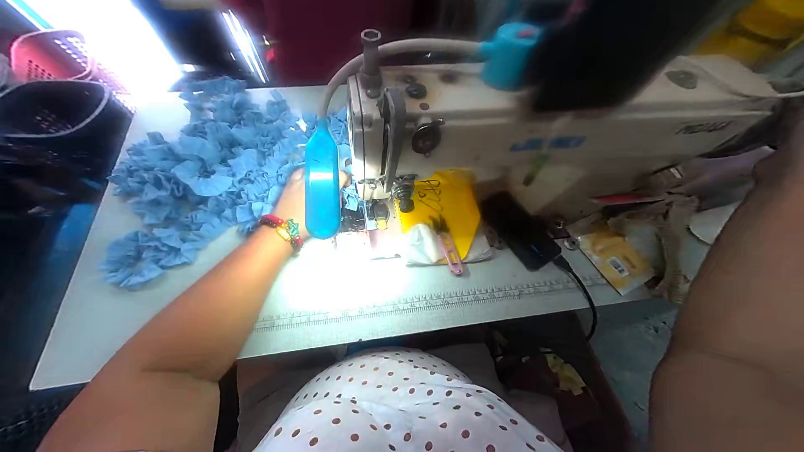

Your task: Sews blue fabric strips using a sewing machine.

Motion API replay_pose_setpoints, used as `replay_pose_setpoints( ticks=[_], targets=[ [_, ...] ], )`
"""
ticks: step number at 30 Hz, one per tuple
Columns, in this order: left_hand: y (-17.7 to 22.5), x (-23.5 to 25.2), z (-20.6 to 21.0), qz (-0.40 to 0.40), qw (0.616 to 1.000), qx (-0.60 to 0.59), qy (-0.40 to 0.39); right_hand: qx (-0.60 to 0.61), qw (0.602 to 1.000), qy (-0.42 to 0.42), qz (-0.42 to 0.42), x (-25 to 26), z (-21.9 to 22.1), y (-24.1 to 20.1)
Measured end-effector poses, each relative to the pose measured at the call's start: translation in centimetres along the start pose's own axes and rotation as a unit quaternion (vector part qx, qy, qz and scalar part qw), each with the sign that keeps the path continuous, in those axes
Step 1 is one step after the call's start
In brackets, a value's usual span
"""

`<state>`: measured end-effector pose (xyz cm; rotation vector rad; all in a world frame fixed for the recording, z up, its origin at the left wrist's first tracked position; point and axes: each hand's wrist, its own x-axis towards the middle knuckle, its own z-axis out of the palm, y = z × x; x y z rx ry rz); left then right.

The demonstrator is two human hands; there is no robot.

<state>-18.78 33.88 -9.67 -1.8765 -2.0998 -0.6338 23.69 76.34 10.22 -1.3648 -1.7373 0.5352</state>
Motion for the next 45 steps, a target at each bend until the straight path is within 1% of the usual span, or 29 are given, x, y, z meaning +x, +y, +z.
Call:
replay_pose_setpoints(
  ticks=[2, 3, 4, 5, 6, 7, 8, 9, 10, 11, 12, 13, 15, 16, 17, 18, 20, 21, 22, 24, 27, 29, 31, 33, 36, 37, 39, 41, 45],
  targets=[
    [-1.1, -0.9, -0.1, 0.014, 0.999, 0.037, -0.026, 0.011, 0.998, -0.047, -0.044, 4.1, 1.0, 5.0],
    [-1.4, -1.2, -0.5, 0.021, 0.997, 0.057, -0.040, 0.022, 0.998, -0.045, -0.049, 5.3, 1.4, 6.9],
    [-1.6, -1.3, -1.1, 0.021, 0.995, 0.073, -0.061, 0.040, 0.998, -0.031, -0.042, 5.2, 1.8, 7.5],
    [-1.5, -1.4, -1.9, 0.012, 0.992, 0.091, -0.084, 0.059, 0.998, -0.009, -0.018, 3.8, 2.3, 6.4],
    [-1.1, -1.3, -3.1, -0.005, 0.988, 0.112, -0.110, 0.088, 0.995, 0.035, 0.035, 1.6, 3.0, 3.6],
    [-0.2, -1.2, -4.8, -0.026, 0.981, 0.133, -0.136, 0.123, 0.981, 0.104, 0.112, -0.3, 4.1, 0.2],
    [0.9, -1.1, -6.8, -0.058, 0.976, 0.139, -0.155, 0.153, 0.974, 0.119, 0.118, -1.4, 4.3, -0.7],
    [1.8, -1.2, -8.7, -0.086, 0.973, 0.140, -0.163, 0.178, 0.976, 0.109, 0.062, -1.5, 4.3, 0.8],
    [2.3, -1.7, -10.0, -0.104, 0.970, 0.148, -0.165, 0.199, 0.977, 0.048, -0.058, -0.8, 3.6, 4.5],
    [2.3, -2.5, -10.9, -0.118, 0.964, 0.168, -0.172, 0.238, 0.962, 0.033, -0.127, -0.3, 3.6, 6.7],
    [2.2, -3.6, -11.5, -0.131, 0.956, 0.191, -0.180, 0.254, 0.955, 0.051, -0.142, -1.1, 3.7, 6.9],
    [2.1, -4.9, -12.0, -0.139, 0.951, 0.208, -0.183, 0.232, 0.960, 0.087, -0.131, -2.9, 3.7, 6.0],
    [2.8, -7.5, -12.8, -0.158, 0.944, 0.218, -0.191, 0.137, 0.972, 0.170, -0.092, -8.9, 3.0, 2.7],
    [3.8, -8.8, -13.0, -0.171, 0.944, 0.204, -0.197, 0.103, 0.972, 0.189, -0.098, -12.9, 2.8, 0.9],
    [5.1, -10.1, -13.0, -0.172, 0.948, 0.182, -0.197, 0.088, 0.974, 0.162, -0.132, -17.1, 3.0, -0.5],
    [6.4, -11.2, -12.9, -0.167, 0.952, 0.160, -0.201, 0.079, 0.973, 0.104, -0.190, -21.0, 3.6, -1.5],
    [9.0, -13.0, -12.7, -0.151, 0.961, 0.128, -0.193, 0.025, 0.954, -0.080, -0.286, -27.0, 5.6, -2.8],
    [10.2, -13.6, -12.6, -0.147, 0.966, 0.120, -0.175, -0.021, 0.934, -0.166, -0.315, -29.0, 6.9, -3.7],
    [11.2, -14.1, -12.4, -0.148, 0.971, 0.113, -0.153, -0.069, 0.913, -0.228, -0.330, -30.6, 8.2, -4.6],
    [12.5, -14.9, -11.7, -0.176, 0.972, 0.107, -0.111, -0.139, 0.885, -0.285, -0.341, -32.1, 10.2, -5.4],
    [13.7, -15.7, -11.0, -0.225, 0.967, 0.084, -0.080, -0.191, 0.859, -0.310, -0.361, -32.8, 10.9, -5.7],
    [13.8, -16.0, -10.4, -0.201, 0.975, 0.079, -0.041, -0.223, 0.845, -0.317, -0.370, -32.9, 10.5, -6.1],
    [13.7, -16.4, -9.9, -0.168, 0.983, 0.067, 0.003, -0.266, 0.838, -0.322, -0.352, -32.8, 10.2, -6.6],
    [13.6, -16.9, -9.6, -0.152, 0.986, 0.041, 0.052, -0.295, 0.848, -0.305, -0.317, -32.6, 10.1, -6.9],
    [13.5, -17.1, -9.6, -0.117, 0.989, 0.001, 0.093, -0.240, 0.887, -0.255, -0.301, -33.7, 8.8, -8.0],
    [13.6, -17.1, -9.6, -0.109, 0.990, -0.002, 0.093, -0.214, 0.889, -0.263, -0.307, -35.0, 8.1, -9.0],
    [13.8, -17.1, -9.6, -0.092, 0.992, -0.002, 0.086, -0.163, 0.868, -0.292, -0.367, -38.1, 7.6, -10.5],
    [13.9, -16.9, -9.8, -0.077, 0.994, 0.001, 0.081, -0.118, 0.836, -0.276, -0.460, -40.7, 9.2, -11.3],
    [14.0, -16.7, -9.8, -0.059, 0.995, 0.007, 0.084, -0.088, 0.777, -0.256, -0.568, -42.6, 13.0, -12.6]
  ],
)
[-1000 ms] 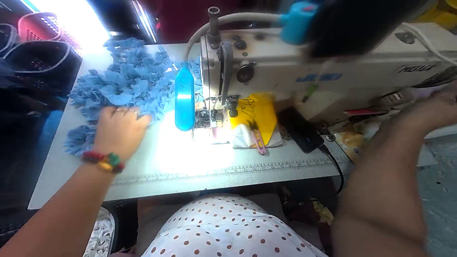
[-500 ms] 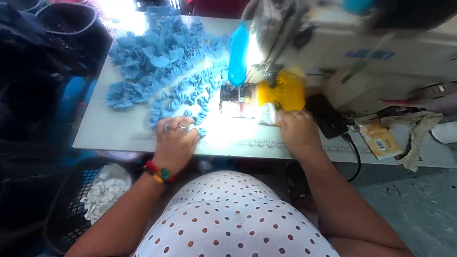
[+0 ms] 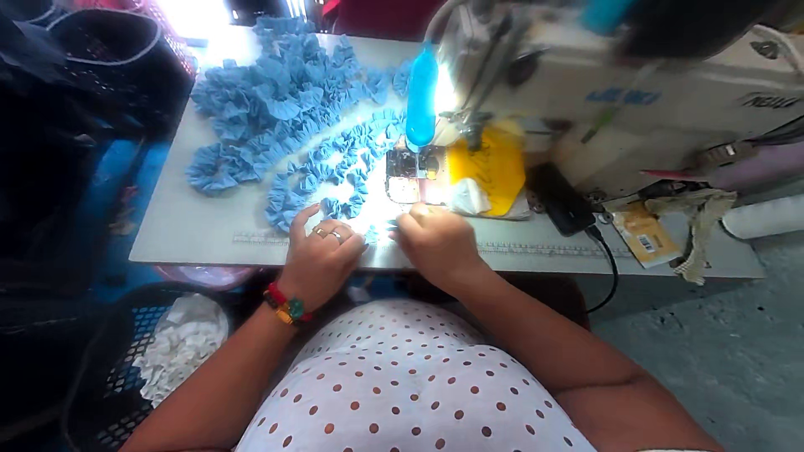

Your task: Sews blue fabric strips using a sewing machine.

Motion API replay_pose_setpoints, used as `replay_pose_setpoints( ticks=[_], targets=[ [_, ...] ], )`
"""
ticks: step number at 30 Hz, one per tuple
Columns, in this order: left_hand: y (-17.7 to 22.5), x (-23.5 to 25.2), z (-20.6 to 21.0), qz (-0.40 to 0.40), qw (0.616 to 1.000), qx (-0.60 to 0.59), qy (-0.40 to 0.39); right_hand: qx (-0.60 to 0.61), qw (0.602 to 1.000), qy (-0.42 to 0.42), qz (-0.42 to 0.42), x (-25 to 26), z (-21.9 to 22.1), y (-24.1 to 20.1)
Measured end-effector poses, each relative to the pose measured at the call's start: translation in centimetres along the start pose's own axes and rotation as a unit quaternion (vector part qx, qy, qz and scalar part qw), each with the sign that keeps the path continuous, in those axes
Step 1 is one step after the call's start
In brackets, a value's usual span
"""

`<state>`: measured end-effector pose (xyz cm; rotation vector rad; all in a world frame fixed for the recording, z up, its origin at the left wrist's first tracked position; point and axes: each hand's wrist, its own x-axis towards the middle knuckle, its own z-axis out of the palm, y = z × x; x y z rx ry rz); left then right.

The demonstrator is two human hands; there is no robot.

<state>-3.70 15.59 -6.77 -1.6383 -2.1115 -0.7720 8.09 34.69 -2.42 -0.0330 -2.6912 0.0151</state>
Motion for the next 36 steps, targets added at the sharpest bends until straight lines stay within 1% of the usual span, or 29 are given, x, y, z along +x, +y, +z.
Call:
replay_pose_setpoints(
  ticks=[3, 5, 7, 9, 11, 13, 14, 15, 17, 18, 19, 21, 23, 25, 27, 29, 32, 33, 36],
  targets=[
    [0.1, -0.1, 0.1, 0.002, 1.000, -0.015, 0.007, 0.008, 0.999, -0.016, -0.041, 1.0, 1.4, -0.1],
    [0.0, -0.5, -0.2, -0.026, 0.998, -0.050, 0.027, 0.041, 0.998, -0.027, -0.028, 0.7, 1.3, 0.3],
    [-0.5, -1.2, -1.3, -0.101, 0.985, -0.120, 0.070, 0.065, 0.997, -0.020, 0.023, -0.4, 0.3, 1.5],
    [-1.5, -1.3, -3.8, -0.217, 0.948, -0.192, 0.131, 0.046, 0.993, -0.036, 0.101, -1.6, -1.3, 4.1],
    [-3.9, -0.3, -7.1, -0.306, 0.902, -0.242, 0.185, 0.001, 0.982, -0.072, 0.176, -1.9, -2.4, 7.3],
    [-7.7, 1.3, -9.5, -0.358, 0.880, -0.239, 0.201, -0.040, 0.966, -0.112, 0.230, -1.8, -2.6, 9.6],
    [-9.8, 2.3, -10.2, -0.381, 0.880, -0.211, 0.191, -0.050, 0.965, -0.112, 0.233, -1.8, -2.3, 10.1],
    [-11.8, 3.1, -10.7, -0.408, 0.884, -0.169, 0.156, -0.053, 0.973, -0.084, 0.208, -2.1, -2.0, 10.3],
    [-14.5, 4.6, -11.6, -0.455, 0.885, -0.089, 0.040, -0.049, 0.990, -0.013, 0.135, -2.5, -1.3, 8.9],
    [-15.2, 5.3, -11.7, -0.459, 0.887, -0.055, -0.007, -0.028, 0.994, 0.012, 0.103, -2.7, -1.0, 7.8],
    [-15.6, 6.2, -11.5, -0.443, 0.896, -0.026, -0.029, 0.004, 0.997, 0.029, 0.077, -2.7, -0.7, 6.6],
    [-16.3, 9.0, -10.8, -0.387, 0.921, 0.002, -0.046, 0.049, 0.996, 0.065, 0.032, -2.3, 0.4, 4.7],
    [-18.2, 12.0, -9.0, -0.352, 0.934, -0.016, -0.058, 0.066, 0.994, 0.081, 0.004, -2.2, 1.7, 3.4],
    [-20.6, 14.9, -6.9, -0.367, 0.927, -0.049, -0.064, 0.081, 0.993, 0.081, -0.011, -2.3, 3.0, 2.6],
    [-23.5, 17.2, -5.0, -0.386, 0.918, -0.028, -0.083, 0.094, 0.993, 0.069, -0.023, -2.0, 3.7, 2.0],
    [-24.9, 18.2, -3.0, -0.397, 0.910, -0.004, -0.118, 0.100, 0.994, 0.041, -0.031, -1.6, 3.2, 1.8],
    [-24.4, 18.1, -0.4, -0.426, 0.883, -0.002, -0.195, 0.092, 0.995, 0.003, -0.045, -0.3, 2.2, 2.0],
    [-24.1, 17.6, 0.2, -0.429, 0.879, -0.010, -0.207, 0.089, 0.994, -0.008, -0.056, 0.3, 2.0, 2.2],
    [-22.2, 15.2, 0.8, -0.378, 0.894, -0.013, -0.240, 0.111, 0.988, -0.053, -0.092, 2.5, 2.0, 2.3]
  ],
)
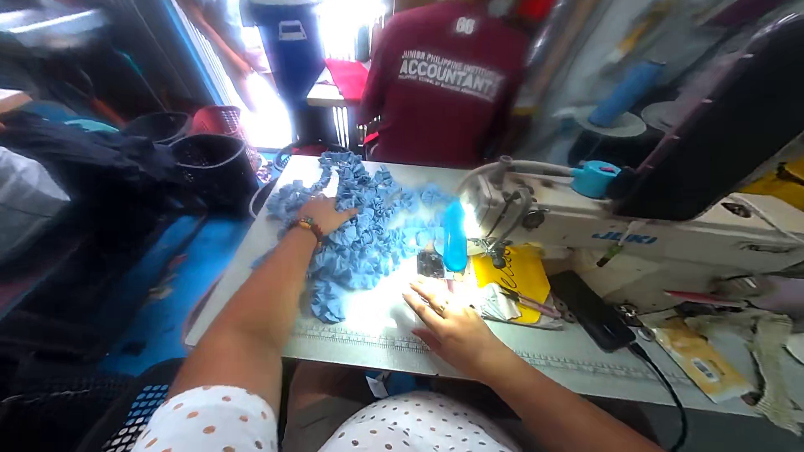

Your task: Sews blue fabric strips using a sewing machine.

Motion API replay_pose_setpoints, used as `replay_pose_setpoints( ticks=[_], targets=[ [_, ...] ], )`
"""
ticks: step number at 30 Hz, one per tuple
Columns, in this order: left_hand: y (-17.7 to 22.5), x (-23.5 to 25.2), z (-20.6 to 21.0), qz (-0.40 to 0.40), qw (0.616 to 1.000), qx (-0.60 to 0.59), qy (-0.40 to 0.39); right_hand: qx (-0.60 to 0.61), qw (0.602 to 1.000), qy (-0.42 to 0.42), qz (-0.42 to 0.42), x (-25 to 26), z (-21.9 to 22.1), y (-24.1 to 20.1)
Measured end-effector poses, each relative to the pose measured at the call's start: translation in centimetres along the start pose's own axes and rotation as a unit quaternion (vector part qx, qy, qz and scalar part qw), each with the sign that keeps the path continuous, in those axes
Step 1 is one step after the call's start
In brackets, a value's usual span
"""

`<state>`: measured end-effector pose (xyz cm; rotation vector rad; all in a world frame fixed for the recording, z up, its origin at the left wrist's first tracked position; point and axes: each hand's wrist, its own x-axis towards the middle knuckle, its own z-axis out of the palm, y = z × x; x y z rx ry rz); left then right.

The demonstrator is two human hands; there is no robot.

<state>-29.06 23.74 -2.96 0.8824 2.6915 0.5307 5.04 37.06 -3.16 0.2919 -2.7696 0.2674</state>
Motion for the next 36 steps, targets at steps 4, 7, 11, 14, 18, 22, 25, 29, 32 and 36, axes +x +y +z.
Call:
replay_pose_setpoints(
  ticks=[4, 7, 11, 14, 18, 22, 25, 29, 32, 36],
  targets=[
    [0.0, -6.8, 1.7, 0.121, 0.992, 0.017, -0.019, 0.035, 0.997, -0.058, -0.030, 4.5, 1.0, 1.1],
    [0.2, -11.6, 3.1, 0.193, 0.981, -0.011, 0.027, 0.015, 0.994, -0.094, -0.062, 8.5, 1.4, 2.2],
    [0.6, -15.2, 4.5, 0.181, 0.965, -0.179, 0.061, -0.008, 0.989, -0.118, -0.088, 12.2, 2.7, 1.0],
    [0.4, -15.4, 5.8, 0.199, 0.938, -0.257, 0.120, 0.019, 0.986, -0.145, -0.074, 13.7, 3.4, 0.0],
    [-0.2, -15.2, 4.9, 0.211, 0.934, -0.143, 0.250, 0.036, 0.985, -0.170, -0.023, 13.4, 3.9, 0.2],
    [-2.2, -10.9, -1.0, 0.118, 0.949, -0.123, 0.267, 0.033, 0.979, -0.190, 0.057, 11.7, 3.9, -0.6],
    [-4.1, -4.8, -3.8, 0.032, 0.982, -0.077, 0.168, 0.058, 0.968, -0.217, 0.112, 10.1, 3.4, -1.8],
    [-5.8, 2.6, -2.9, -0.036, 0.993, 0.000, 0.112, 0.055, 0.961, -0.232, 0.139, 8.1, 2.6, -3.0],
    [-5.3, 4.5, -1.5, -0.047, 0.996, 0.025, 0.067, 0.055, 0.975, -0.183, 0.116, 6.9, 2.8, -3.1],
    [-3.5, 2.6, -1.4, 0.103, 0.993, 0.054, -0.033, 0.055, 0.985, -0.157, 0.055, 7.3, 2.8, -2.5]
  ],
)
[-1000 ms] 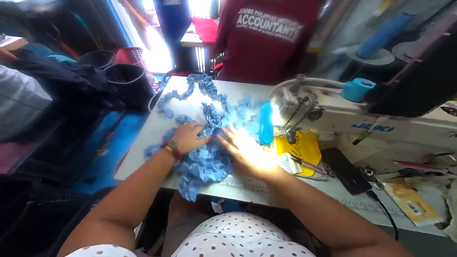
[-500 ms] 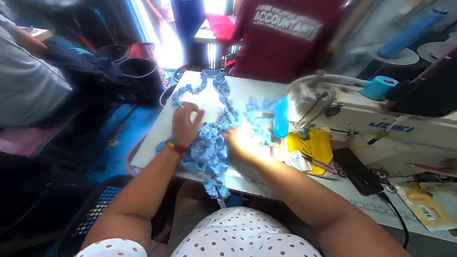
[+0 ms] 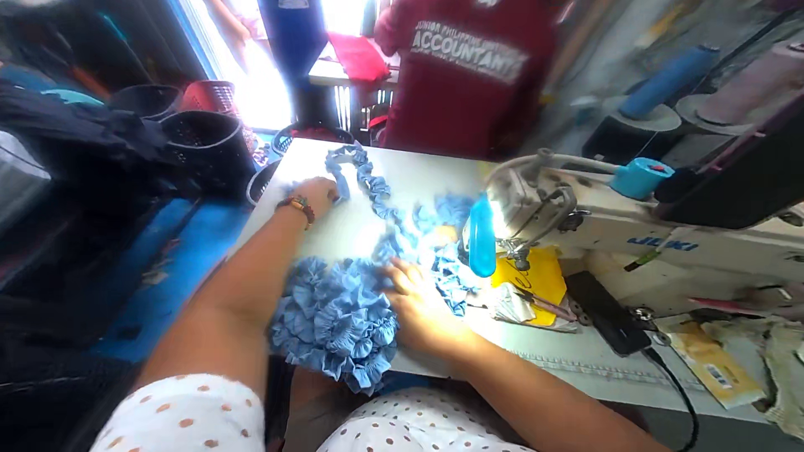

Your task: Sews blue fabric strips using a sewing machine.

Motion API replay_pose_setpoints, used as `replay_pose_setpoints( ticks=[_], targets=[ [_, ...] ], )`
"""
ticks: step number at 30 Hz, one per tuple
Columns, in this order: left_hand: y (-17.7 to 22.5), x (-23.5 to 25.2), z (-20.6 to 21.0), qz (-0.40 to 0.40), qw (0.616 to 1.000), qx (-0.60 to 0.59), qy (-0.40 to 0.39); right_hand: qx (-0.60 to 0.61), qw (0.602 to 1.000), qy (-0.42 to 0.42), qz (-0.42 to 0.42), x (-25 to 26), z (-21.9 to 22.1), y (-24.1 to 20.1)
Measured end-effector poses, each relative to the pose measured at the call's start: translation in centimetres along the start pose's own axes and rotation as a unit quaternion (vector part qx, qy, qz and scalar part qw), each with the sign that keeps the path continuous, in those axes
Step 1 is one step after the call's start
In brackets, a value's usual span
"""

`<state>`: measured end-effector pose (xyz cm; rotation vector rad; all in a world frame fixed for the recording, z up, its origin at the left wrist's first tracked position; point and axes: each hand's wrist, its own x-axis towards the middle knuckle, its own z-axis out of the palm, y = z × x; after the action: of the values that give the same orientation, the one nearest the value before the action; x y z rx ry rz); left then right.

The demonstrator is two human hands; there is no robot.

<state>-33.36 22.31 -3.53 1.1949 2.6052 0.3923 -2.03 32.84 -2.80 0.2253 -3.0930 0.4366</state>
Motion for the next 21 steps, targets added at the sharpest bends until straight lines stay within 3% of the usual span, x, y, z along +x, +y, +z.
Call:
replay_pose_setpoints(
  ticks=[4, 7, 9, 13, 17, 21],
  targets=[
    [3.2, -7.0, 2.1, 0.180, 0.981, -0.025, -0.071, -0.035, 0.996, -0.042, -0.063, 3.3, -0.5, 1.5],
    [5.8, -12.6, 2.8, 0.232, 0.969, -0.050, -0.070, -0.036, 0.989, -0.062, -0.129, 5.5, -0.5, 2.6],
    [4.8, -14.3, 3.0, 0.250, 0.964, -0.081, -0.046, -0.011, 0.984, -0.071, -0.162, 6.2, -0.2, 2.8],
    [2.4, -16.5, 1.6, 0.188, 0.975, -0.116, 0.031, 0.012, 0.990, -0.019, -0.139, 5.8, 0.0, 2.3],
    [3.8, -17.4, 0.6, 0.099, 0.978, -0.109, 0.147, 0.069, 0.995, 0.018, -0.065, 5.0, 0.6, 1.5],
    [6.0, -16.3, 2.3, 0.016, 0.991, -0.132, -0.020, 0.042, 0.999, -0.008, -0.034, 4.5, 0.7, 0.5]
  ],
)
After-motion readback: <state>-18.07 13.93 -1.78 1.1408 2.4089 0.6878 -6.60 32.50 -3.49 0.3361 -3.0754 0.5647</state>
